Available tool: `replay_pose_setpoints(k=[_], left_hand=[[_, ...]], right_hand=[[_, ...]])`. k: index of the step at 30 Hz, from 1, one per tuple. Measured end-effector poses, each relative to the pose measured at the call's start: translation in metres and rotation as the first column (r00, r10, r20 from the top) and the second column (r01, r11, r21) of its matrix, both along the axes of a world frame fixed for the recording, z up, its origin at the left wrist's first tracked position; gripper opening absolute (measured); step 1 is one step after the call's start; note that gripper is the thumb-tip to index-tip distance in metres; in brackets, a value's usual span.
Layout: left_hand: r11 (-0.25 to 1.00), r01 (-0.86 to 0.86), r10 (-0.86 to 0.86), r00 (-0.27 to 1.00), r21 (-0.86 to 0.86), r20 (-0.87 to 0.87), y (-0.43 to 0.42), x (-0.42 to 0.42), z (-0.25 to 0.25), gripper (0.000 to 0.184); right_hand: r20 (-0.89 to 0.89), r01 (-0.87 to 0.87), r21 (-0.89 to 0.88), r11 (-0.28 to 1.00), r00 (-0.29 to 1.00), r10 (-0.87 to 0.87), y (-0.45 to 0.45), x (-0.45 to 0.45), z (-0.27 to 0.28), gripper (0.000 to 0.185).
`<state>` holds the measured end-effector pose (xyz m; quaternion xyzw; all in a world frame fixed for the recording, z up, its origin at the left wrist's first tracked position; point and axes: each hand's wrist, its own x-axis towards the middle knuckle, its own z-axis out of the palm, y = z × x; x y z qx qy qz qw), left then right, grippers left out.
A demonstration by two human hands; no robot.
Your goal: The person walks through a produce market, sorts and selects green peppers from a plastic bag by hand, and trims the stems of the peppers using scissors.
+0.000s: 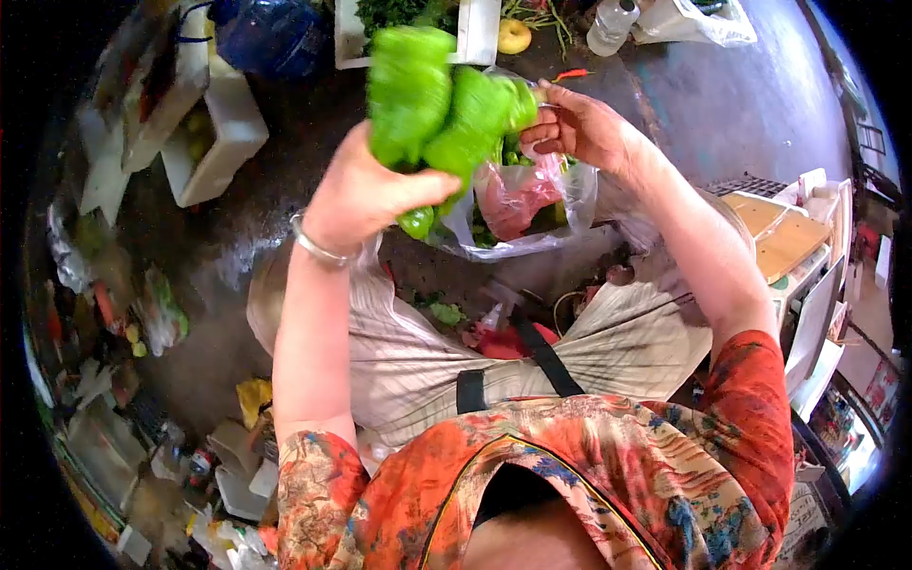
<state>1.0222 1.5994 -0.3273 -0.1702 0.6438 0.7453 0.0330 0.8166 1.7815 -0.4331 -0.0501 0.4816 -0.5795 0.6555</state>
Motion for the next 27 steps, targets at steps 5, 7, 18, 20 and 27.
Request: replay_pose_setpoints(k=[5,7,18,20,27], left_hand=[[0.927,-0.307,0.331,0.940,0.214,-0.082,-0.009,0.003,0.015,0.053],[0.904,-0.382,0.401,0.913,0.191,-0.076,-0.011,0.003,0.018,0.052],[0.847,-0.487,0.501,0.865,0.212,-0.017,-0.022,0.007,0.011,0.054],[0.843,-0.490,0.499,0.867,0.223,0.019,-0.022,0.007,0.010,0.054],[0.603,-0.300,0.519,0.851,0.739,-0.078,-0.039,0.007,-0.012,0.052]], right_hand=[[-0.732,-0.358,0.012,0.934,0.633,0.252,-0.007,-0.025,-0.118,0.026],[-0.918,-0.347,0.206,0.915,0.256,0.304,-0.020,-0.013,-0.129,0.024],[-0.771,-0.249,0.636,0.730,-0.251,0.586,-0.025,0.030,-0.176,0.042],[-0.677,-0.349,0.736,0.581,-0.409,0.612,-0.034,0.033,-0.160,0.040],[-0.647,-0.351,0.753,0.557,-0.546,0.532,-0.026,0.047,-0.171,0.038]])
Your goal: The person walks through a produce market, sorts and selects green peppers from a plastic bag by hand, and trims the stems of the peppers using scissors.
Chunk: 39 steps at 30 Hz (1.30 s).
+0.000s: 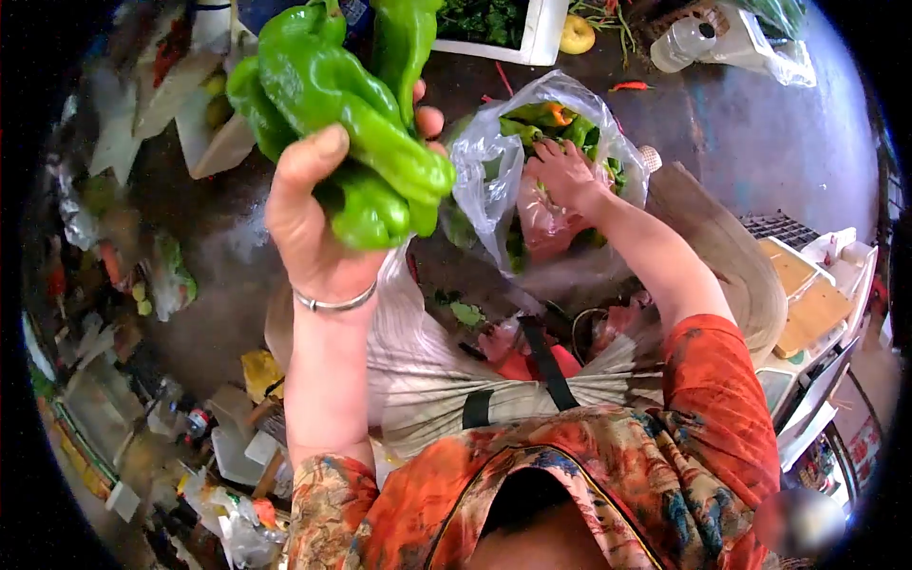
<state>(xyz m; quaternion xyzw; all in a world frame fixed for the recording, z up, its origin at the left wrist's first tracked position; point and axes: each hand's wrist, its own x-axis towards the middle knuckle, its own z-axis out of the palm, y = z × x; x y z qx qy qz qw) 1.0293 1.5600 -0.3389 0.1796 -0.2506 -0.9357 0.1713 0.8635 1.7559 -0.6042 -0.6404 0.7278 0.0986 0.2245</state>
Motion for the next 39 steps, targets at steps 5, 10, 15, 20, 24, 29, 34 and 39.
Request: replay_pose_setpoints(k=[5,10,15,20,24,29,34,39], left_hand=[[0.979,-0.078,0.081,0.997,0.191,-0.008,0.004,0.001,0.005,0.056],[0.963,-0.067,0.101,0.988,0.261,-0.120,0.009,-0.002,0.008,0.054],[0.969,-0.021,0.089,0.960,0.247,-0.265,0.011,-0.004,0.008,0.052],[0.978,0.046,0.026,0.942,0.203,-0.335,0.015,-0.005,0.010,0.050],[0.987,0.060,-0.019,0.963,0.148,-0.269,0.019,-0.008,0.011,0.049],[0.997,0.051,-0.040,0.986,0.064,-0.162,0.024,-0.015,0.014,0.055],[0.998,0.046,-0.049,0.994,-0.035,-0.093,0.035,-0.023,0.012,0.051],[0.998,0.053,-0.053,0.998,-0.032,-0.014,0.053,-0.031,0.009,0.052]], right_hand=[[0.247,0.017,0.117,0.993,0.968,-0.045,0.004,-0.008,0.051,0.053],[0.137,0.096,0.074,0.993,0.985,-0.105,0.029,-0.002,0.073,0.034],[-0.114,0.056,-0.079,0.995,0.991,-0.064,0.053,0.005,0.164,0.041],[-0.097,0.310,-0.089,0.947,0.943,-0.318,0.068,-0.009,0.211,0.042],[0.693,0.765,0.447,0.464,0.032,-0.720,0.060,-0.010,0.240,0.036],[0.858,0.726,0.498,0.474,-0.332,-0.393,0.045,-0.010,0.232,0.033],[0.799,0.672,0.601,0.434,-0.524,-0.296,0.038,-0.017,0.232,0.039],[0.706,0.627,0.680,0.381,-0.700,-0.110,0.031,-0.022,0.220,0.042]])
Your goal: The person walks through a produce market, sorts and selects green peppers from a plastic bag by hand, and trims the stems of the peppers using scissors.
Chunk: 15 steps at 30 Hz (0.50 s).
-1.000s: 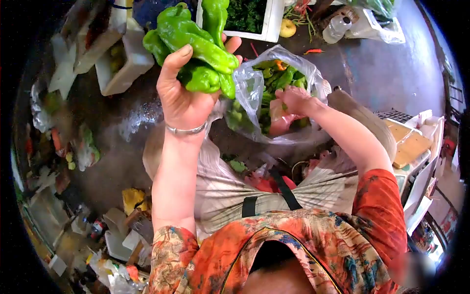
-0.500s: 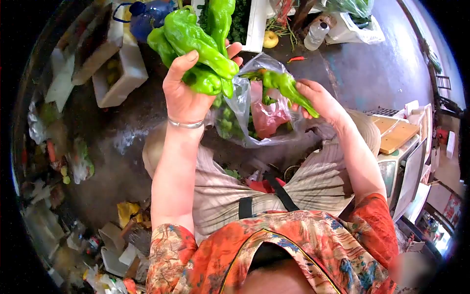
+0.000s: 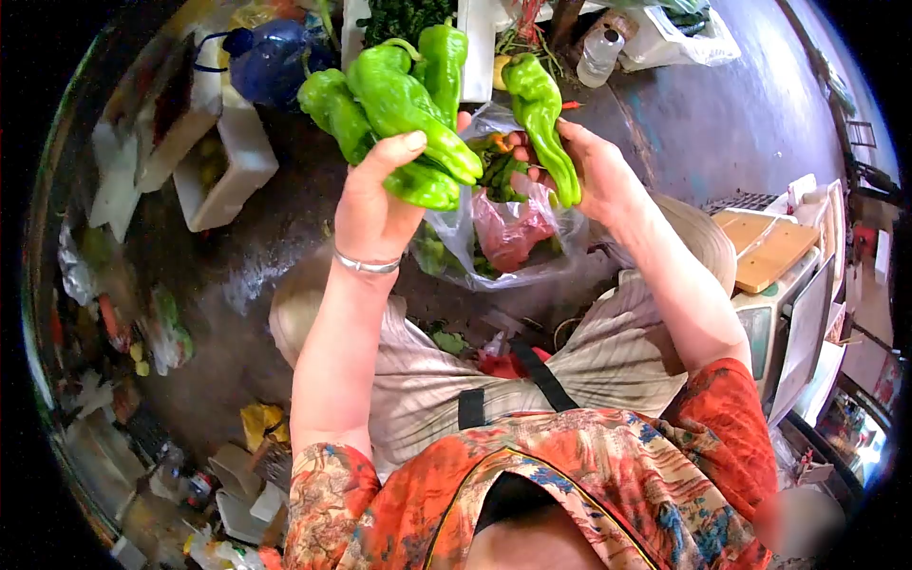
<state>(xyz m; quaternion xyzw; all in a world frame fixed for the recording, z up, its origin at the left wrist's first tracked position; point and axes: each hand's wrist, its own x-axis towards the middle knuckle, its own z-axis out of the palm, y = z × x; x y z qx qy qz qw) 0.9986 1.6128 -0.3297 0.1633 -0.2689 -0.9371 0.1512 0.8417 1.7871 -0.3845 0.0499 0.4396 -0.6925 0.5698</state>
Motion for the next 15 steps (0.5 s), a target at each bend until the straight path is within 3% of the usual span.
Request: replay_pose_setpoints(k=[3,5,7,9,15], left_hand=[[0.989,0.068,-0.063,0.997,-0.134,0.043,0.009,-0.004,-0.008,0.060],[0.986,0.142,-0.139,0.989,-0.091,0.041,0.018,-0.008,-0.010,0.061],[0.984,0.038,-0.025,0.997,-0.175,0.074,0.037,-0.011,-0.008,0.058],[0.992,0.056,-0.044,0.993,-0.109,0.113,0.046,-0.010,-0.013,0.045],[0.958,0.087,-0.037,0.982,-0.272,0.184,0.051,-0.005,-0.014,0.045]], right_hand=[[0.111,0.050,-0.090,0.995,0.993,-0.040,-0.004,0.001,0.007,0.040],[0.175,0.138,-0.188,0.972,0.979,-0.105,-0.010,0.009,0.015,0.039],[0.162,0.272,-0.091,0.958,0.953,-0.256,-0.023,0.026,0.023,0.038],[0.183,0.189,-0.135,0.973,0.969,-0.163,-0.023,0.032,0.014,0.038],[0.110,0.074,-0.173,0.982,0.992,-0.056,-0.021,0.035,0.024,0.041]])
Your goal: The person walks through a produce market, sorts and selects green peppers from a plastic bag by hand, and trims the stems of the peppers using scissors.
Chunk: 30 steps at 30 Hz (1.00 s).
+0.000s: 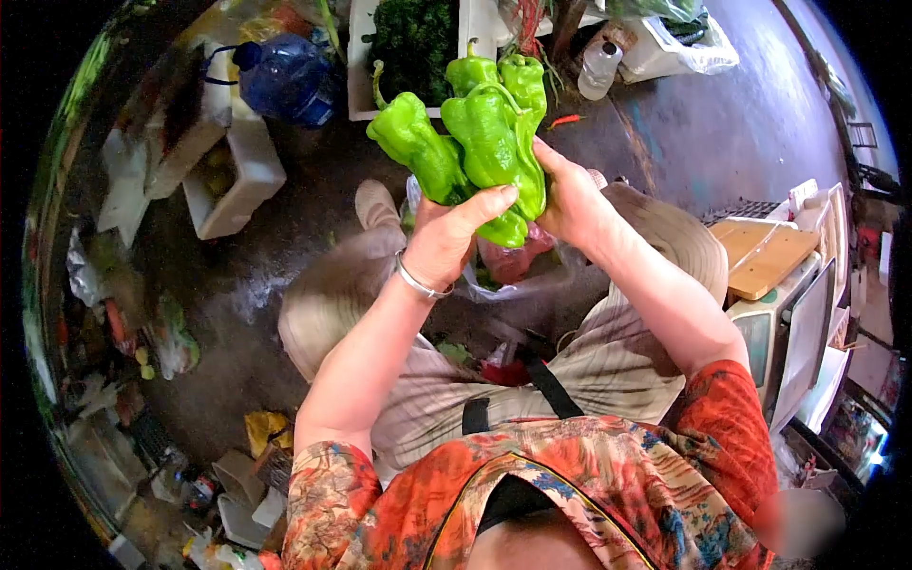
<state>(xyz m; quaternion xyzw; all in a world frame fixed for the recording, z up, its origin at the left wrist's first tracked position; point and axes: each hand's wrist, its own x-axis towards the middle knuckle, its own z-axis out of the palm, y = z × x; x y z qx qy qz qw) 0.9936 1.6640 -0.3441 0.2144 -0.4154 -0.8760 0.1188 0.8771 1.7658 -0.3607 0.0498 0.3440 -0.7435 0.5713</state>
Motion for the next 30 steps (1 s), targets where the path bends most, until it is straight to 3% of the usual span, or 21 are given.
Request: replay_pose_setpoints(k=[3,8,12,14,15,17,20,22,24,25,26,28,29,30], left_hand=[[1.000,-0.012,0.011,1.000,-0.029,-0.013,-0.002,0.000,0.000,0.046],[0.999,0.033,-0.035,0.996,-0.025,-0.078,-0.009,0.001,0.001,0.059],[0.996,0.090,-0.092,0.991,-0.023,-0.096,-0.009,0.002,0.008,0.064],[0.994,0.071,-0.083,0.985,-0.079,-0.153,-0.010,0.000,0.006,0.065],[0.995,0.068,-0.079,0.985,-0.074,-0.152,-0.011,0.001,0.005,0.065],[0.993,0.101,-0.106,0.992,-0.066,-0.070,-0.014,0.004,0.005,0.058],[0.995,0.099,-0.099,0.994,-0.003,-0.051,-0.015,0.006,0.012,0.049],[0.997,0.074,-0.073,0.993,0.008,-0.098,-0.020,0.003,0.011,0.040],[0.998,0.036,-0.031,0.994,0.042,-0.105,-0.024,0.006,0.015,0.039],[0.999,-0.020,0.025,0.994,0.051,-0.104,-0.027,0.007,0.020,0.038],[0.997,-0.028,0.025,0.999,-0.077,-0.039,-0.035,0.010,0.017,0.048],[0.999,-0.014,0.020,0.990,0.044,-0.139,-0.051,0.014,0.026,0.054],[0.998,0.038,-0.048,0.981,-0.056,-0.188,-0.067,0.018,0.025,0.060],[0.998,0.046,-0.034,0.972,0.047,-0.234,-0.071,0.021,0.033,0.066]], right_hand=[[-0.060,0.020,0.031,0.999,0.998,-0.018,0.000,0.003,0.002,0.042],[-0.129,-0.009,-0.111,0.994,0.992,-0.005,0.000,0.003,-0.001,0.045],[-0.202,-0.016,-0.077,0.997,0.979,0.000,0.002,0.005,-0.006,0.046],[-0.379,-0.070,-0.065,0.995,0.924,0.040,0.005,0.003,-0.024,0.047],[-0.378,-0.073,-0.060,0.996,0.925,0.045,0.007,0.001,-0.035,0.047],[-0.701,-0.062,0.165,0.984,0.694,0.161,0.007,-0.002,-0.043,0.047],[-0.699,-0.158,0.040,0.987,0.701,0.141,0.008,-0.008,-0.022,0.048],[-0.714,-0.169,0.102,0.980,0.673,0.190,0.007,-0.007,-0.016,0.048],[-0.646,-0.175,0.127,0.976,0.733,0.215,0.000,-0.010,-0.015,0.047],[-0.532,-0.185,0.086,0.979,0.822,0.202,-0.001,-0.013,-0.011,0.046],[-0.570,-0.107,0.170,0.980,0.800,0.186,-0.002,-0.016,-0.009,0.045],[-0.642,-0.268,0.326,0.906,0.641,0.421,0.002,-0.037,-0.021,0.040],[-0.644,-0.270,0.431,0.861,0.576,0.503,0.006,-0.045,-0.045,0.034],[-0.666,-0.267,0.511,0.817,0.478,0.573,0.006,-0.048,-0.068,0.029]])
